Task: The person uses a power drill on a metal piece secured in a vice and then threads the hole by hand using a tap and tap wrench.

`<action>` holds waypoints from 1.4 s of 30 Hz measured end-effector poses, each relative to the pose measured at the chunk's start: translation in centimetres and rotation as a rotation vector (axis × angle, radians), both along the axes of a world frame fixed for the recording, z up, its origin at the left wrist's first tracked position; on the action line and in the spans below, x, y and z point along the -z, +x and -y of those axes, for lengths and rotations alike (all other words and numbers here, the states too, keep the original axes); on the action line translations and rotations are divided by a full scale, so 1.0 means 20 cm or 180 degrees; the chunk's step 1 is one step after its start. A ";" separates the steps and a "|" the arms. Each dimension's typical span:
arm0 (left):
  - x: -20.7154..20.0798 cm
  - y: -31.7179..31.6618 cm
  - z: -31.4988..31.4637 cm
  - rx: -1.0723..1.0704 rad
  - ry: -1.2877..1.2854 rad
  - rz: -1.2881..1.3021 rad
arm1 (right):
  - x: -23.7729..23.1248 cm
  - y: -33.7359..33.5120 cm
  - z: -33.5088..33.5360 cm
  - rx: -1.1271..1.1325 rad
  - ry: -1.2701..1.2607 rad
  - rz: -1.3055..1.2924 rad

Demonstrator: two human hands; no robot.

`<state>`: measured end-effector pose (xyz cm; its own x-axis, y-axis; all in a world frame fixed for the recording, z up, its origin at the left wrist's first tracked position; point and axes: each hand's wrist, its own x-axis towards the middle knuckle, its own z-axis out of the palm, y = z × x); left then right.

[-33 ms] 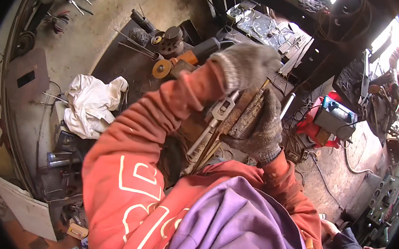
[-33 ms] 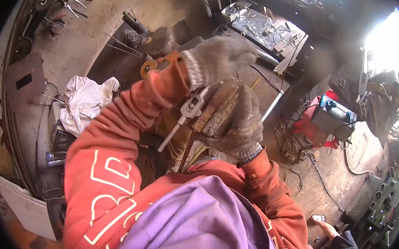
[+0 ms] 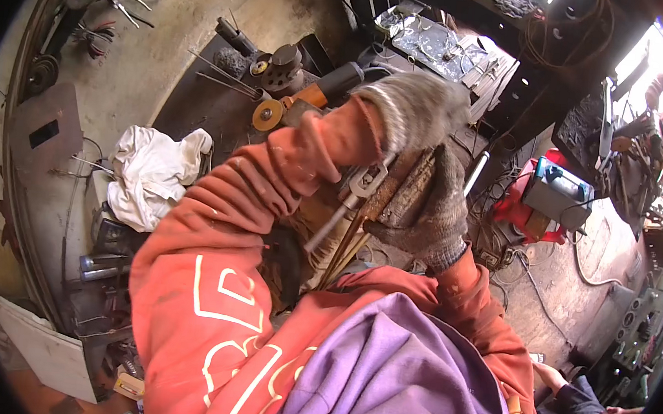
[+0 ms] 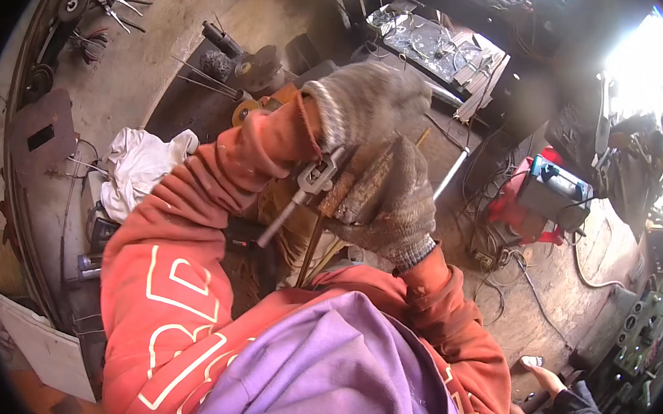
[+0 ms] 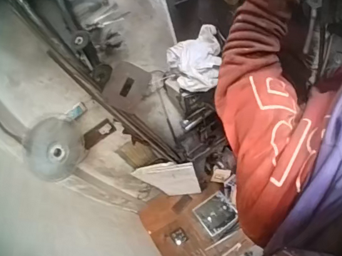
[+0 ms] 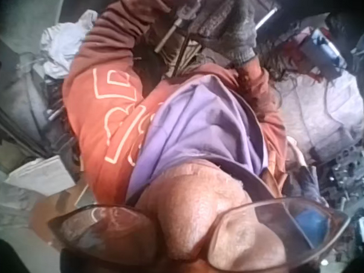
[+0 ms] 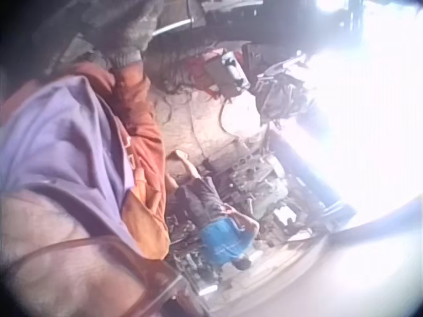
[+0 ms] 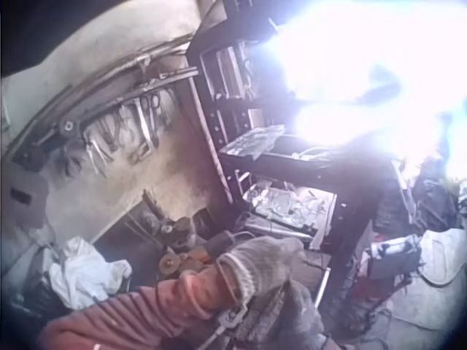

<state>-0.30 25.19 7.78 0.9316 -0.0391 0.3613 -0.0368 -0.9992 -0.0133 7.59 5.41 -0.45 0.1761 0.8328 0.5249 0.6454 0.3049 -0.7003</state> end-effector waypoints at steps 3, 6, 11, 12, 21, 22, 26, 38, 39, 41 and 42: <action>-0.16 0.05 0.33 -0.0371 -0.0183 -0.1013 | 0.00 0.01 0.02 -0.0119 -0.0228 0.0402; -0.19 0.02 0.68 -0.0082 -0.0820 -0.0741 | 0.44 -0.20 0.00 -0.0993 -0.1202 -0.2591; -0.23 -0.58 0.94 -0.0170 -0.0939 -0.1050 | -0.01 -0.02 -0.02 0.0083 0.0453 -0.0982; -0.27 -0.70 0.97 -0.0547 -0.1095 -0.1032 | 0.01 0.02 -0.02 0.0208 0.0441 0.0256; -0.25 -0.61 0.26 -0.2320 -0.2271 -0.1050 | 0.04 0.02 -0.01 0.0172 0.0340 0.0190; -0.22 -0.53 0.20 -0.1857 -0.1986 -0.0890 | 0.05 0.02 0.00 0.0185 0.0285 0.0177; -0.17 -0.14 0.25 -0.0325 0.0119 -0.1077 | -0.01 -0.02 0.01 0.0166 0.0059 0.0031; -0.37 -0.87 0.49 -0.1573 -0.0801 -0.0958 | 0.10 0.02 0.00 0.0155 0.0083 0.0110; -0.38 -0.81 0.38 -0.1296 -0.0395 -0.0736 | 0.11 0.02 -0.02 0.0078 0.0040 0.0040; -0.34 -0.60 0.19 -0.1164 -0.0355 -0.0792 | 0.10 0.01 -0.02 0.0067 0.0026 -0.0047; -0.29 -0.46 0.16 -0.1331 -0.0705 -0.1076 | 0.10 0.00 0.00 0.0113 -0.0014 -0.0144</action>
